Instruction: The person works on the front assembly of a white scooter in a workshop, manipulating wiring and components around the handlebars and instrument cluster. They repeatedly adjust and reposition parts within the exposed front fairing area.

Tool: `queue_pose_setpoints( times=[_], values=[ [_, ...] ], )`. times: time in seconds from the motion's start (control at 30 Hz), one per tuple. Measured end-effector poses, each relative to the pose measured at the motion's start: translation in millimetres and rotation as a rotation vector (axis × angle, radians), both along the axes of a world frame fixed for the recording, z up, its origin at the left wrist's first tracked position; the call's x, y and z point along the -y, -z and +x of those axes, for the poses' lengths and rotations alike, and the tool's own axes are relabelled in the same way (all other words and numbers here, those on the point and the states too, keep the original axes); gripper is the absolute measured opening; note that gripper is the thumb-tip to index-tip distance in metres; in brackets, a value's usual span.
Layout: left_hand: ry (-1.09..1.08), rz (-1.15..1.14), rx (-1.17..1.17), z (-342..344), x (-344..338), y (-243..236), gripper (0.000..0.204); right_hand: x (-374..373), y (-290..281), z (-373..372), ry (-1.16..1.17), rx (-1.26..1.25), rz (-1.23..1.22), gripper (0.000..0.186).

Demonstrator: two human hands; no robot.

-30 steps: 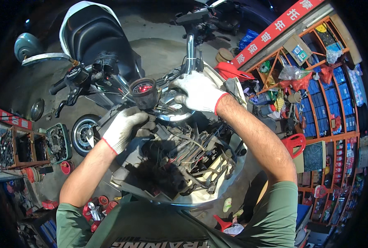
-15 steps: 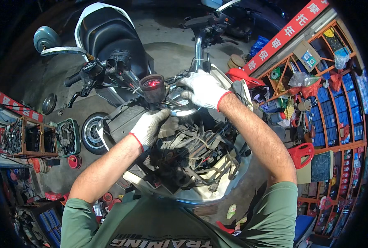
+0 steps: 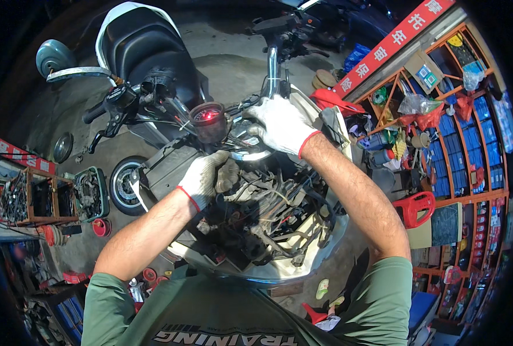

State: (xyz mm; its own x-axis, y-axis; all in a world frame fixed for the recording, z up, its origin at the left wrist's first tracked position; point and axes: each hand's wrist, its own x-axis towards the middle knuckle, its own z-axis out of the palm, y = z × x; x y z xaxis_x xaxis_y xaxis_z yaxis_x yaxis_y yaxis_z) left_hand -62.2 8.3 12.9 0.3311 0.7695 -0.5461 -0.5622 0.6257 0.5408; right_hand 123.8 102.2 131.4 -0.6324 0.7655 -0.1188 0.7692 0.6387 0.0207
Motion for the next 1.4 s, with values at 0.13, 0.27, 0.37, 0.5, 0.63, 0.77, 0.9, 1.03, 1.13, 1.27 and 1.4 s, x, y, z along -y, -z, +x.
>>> queue_pose_setpoints(
  times=[0.13,0.27,0.37,0.5,0.63,0.77,0.9,1.03,1.13,1.27,1.4],
  values=[
    [0.001,-0.063,0.089,-1.4,-0.8,-2.6,0.027,1.6,12.9,4.2,-0.009,-0.099,0.067,0.04],
    [-0.001,-0.036,-0.07,4.9,4.5,-27.9,0.032,3.3,20.2,7.1,-0.002,-0.116,0.121,0.039],
    [-0.012,-0.016,-0.156,5.0,4.7,-29.9,0.032,2.2,21.6,7.0,-0.012,-0.153,0.118,0.039],
    [-0.019,0.045,-0.241,6.5,6.4,-31.2,0.03,3.4,27.6,9.2,-0.011,-0.18,0.164,0.038],
    [-0.047,0.054,-0.359,9.5,6.3,-39.7,0.028,4.4,28.9,7.7,0.023,-0.165,0.168,0.04],
    [-0.087,0.092,-0.437,11.5,7.9,-34.7,0.028,13.1,20.9,1.7,0.045,-0.101,0.171,0.042],
    [-0.094,0.132,-0.444,12.0,10.6,-35.5,0.027,13.7,9.3,5.3,-0.007,-0.065,0.116,0.045],
    [-0.059,0.07,-0.44,12.0,9.0,-43.1,0.029,12.6,4.9,0.9,0.022,-0.05,0.093,0.045],
    [-0.044,0.067,-0.374,16.9,10.1,-46.0,0.03,14.5,11.8,4.2,0.029,-0.09,0.121,0.045],
    [-0.087,0.049,-0.368,17.9,11.3,-42.0,0.03,17.9,17.2,8.5,-0.001,-0.241,0.17,0.041],
    [-0.109,0.043,-0.322,17.1,11.2,-37.6,0.031,37.3,26.8,21.5,-0.057,-0.363,0.269,0.028]
  ],
)
